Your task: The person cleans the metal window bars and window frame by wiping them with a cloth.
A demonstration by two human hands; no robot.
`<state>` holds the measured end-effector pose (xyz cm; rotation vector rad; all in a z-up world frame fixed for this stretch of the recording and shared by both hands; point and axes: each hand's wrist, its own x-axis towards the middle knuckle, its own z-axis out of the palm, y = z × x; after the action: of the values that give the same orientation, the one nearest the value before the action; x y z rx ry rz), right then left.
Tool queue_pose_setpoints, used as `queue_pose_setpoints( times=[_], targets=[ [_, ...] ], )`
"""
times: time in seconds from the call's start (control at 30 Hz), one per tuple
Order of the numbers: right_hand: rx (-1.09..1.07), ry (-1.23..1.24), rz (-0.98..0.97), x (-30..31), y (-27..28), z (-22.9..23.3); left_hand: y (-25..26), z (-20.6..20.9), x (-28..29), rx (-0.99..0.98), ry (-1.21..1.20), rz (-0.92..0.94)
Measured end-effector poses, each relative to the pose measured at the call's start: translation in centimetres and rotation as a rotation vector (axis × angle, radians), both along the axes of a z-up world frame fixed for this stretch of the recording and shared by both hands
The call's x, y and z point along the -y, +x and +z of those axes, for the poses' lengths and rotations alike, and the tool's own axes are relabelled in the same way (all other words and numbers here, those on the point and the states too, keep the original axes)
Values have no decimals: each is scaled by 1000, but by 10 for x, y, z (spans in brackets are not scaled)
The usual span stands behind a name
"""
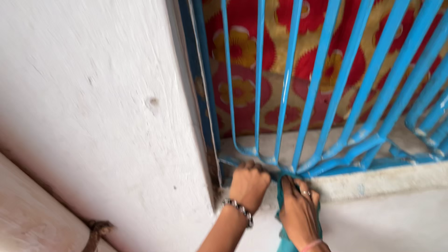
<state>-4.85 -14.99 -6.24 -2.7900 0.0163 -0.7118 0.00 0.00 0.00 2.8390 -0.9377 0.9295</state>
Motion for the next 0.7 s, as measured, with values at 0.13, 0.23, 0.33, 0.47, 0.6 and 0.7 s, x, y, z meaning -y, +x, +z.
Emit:
queue_pose_setpoints(
  times=[0.13, 0.23, 0.33, 0.47, 0.6, 0.7],
  targets=[
    [280, 170, 77, -3, -14, 7, -12, 15, -7, -82, -5, -47],
    [161, 160, 195, -3, -16, 27, -10, 21, -3, -87, 52, 1],
    [284, -158, 282, 3, -20, 47, -5, 21, -2, -136, 58, 52],
    [119, -726, 293, 16, -18, 68, -6, 20, -4, -81, 18, 87],
    [137, -950, 261, 17, -15, 72, -2, 25, -1, -120, 11, 169],
    [88, -720, 183, 9, -13, 62, -4, 26, -6, -131, -32, 147]
  ],
)
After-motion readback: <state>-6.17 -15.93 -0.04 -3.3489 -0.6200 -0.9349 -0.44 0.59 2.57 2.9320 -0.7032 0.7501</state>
